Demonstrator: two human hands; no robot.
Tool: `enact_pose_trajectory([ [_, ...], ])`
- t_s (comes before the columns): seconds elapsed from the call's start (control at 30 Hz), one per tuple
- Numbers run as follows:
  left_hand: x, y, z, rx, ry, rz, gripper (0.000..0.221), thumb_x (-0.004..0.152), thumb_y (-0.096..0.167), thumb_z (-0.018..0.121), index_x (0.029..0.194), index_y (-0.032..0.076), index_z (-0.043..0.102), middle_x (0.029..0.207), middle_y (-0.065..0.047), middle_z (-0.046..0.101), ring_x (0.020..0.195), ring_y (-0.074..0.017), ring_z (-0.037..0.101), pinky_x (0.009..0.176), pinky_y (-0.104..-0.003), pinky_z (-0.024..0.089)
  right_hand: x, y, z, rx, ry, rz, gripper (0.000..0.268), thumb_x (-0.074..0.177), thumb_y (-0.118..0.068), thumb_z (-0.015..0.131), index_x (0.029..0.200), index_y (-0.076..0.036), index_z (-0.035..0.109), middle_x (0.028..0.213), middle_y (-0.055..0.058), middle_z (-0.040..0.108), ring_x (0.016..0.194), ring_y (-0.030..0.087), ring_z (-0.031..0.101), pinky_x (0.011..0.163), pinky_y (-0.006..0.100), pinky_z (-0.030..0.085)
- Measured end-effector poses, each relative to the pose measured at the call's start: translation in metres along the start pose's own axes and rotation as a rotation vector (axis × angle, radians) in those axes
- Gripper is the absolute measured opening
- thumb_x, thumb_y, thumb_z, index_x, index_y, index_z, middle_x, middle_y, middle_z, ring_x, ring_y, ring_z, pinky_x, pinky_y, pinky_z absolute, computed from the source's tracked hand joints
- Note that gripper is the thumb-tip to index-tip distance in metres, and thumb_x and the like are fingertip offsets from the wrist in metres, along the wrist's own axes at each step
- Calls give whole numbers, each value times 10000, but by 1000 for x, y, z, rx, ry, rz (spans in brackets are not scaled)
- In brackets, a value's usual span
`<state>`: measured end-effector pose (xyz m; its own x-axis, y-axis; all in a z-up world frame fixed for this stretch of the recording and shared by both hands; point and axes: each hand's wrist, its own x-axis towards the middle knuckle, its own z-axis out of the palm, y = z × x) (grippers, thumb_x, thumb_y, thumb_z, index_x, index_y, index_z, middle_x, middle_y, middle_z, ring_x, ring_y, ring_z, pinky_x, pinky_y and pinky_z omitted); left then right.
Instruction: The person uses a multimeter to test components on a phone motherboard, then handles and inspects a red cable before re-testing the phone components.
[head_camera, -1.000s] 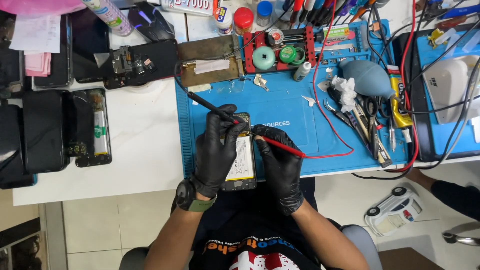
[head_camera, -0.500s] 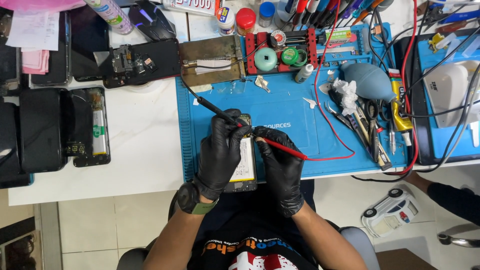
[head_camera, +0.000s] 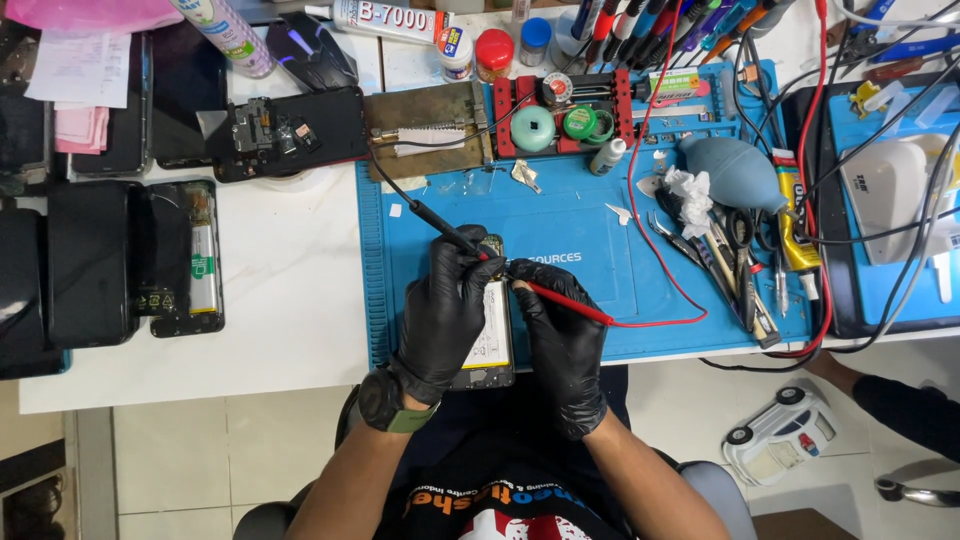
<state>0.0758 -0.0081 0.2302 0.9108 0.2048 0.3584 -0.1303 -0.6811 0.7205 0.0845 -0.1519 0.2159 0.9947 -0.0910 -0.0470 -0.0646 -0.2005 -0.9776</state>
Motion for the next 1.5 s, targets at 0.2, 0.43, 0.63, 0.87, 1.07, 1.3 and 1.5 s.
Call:
enact_pose_trajectory([
  [0.2,-1,0,-1,-7,-6,-7,318,1101,186,726,1373,125,574,1030,-94,845,903,-310,833,725,-478,715,0,-4,1,5,3,34,161,936,-88,910,1083,-60,850,984,179,855,1014,317,827,945,464,648],
  [0.43,0,0,-1,16,-2,3,306,1102,190,727,1363,123,585,1019,-93,850,887,-298,834,726,-461,708,1,-7,-1,16,-5,63,175,937,-92,905,1094,-48,843,991,190,854,1006,341,828,966,487,645],
  [0.63,1,3,-2,-15,-14,-10,280,1105,167,720,1343,99,590,1002,-124,845,869,-340,829,680,-490,706,0,-4,-1,5,-6,42,146,944,-105,905,1075,-72,853,969,173,856,1029,298,821,976,477,636],
  [0.87,-1,0,2,-9,-14,-17,298,1096,178,732,1348,99,594,995,-112,845,856,-326,833,676,-468,709,-1,-8,-1,25,-5,40,164,936,-102,909,1085,-65,850,990,189,857,1049,336,823,978,492,637],
  [1.07,1,3,1,38,-2,0,273,1108,210,722,1331,116,594,978,-86,843,835,-303,830,679,-468,706,-2,-4,0,12,-7,51,169,937,-98,906,1093,-58,851,1005,201,859,1057,353,819,1000,502,623],
  [1.3,2,3,1,37,2,4,263,1102,211,727,1313,115,601,921,-70,836,752,-283,821,621,-418,694,1,-4,0,15,-1,56,179,935,-95,907,1101,-61,851,1017,200,859,1056,355,820,1006,503,624],
  [1.5,4,11,-2,119,6,39,207,1118,239,712,1245,124,595,839,-49,801,664,-249,791,580,-412,683,0,-10,0,9,-9,25,148,945,-98,898,1079,-59,850,992,195,856,1054,362,819,977,497,631],
])
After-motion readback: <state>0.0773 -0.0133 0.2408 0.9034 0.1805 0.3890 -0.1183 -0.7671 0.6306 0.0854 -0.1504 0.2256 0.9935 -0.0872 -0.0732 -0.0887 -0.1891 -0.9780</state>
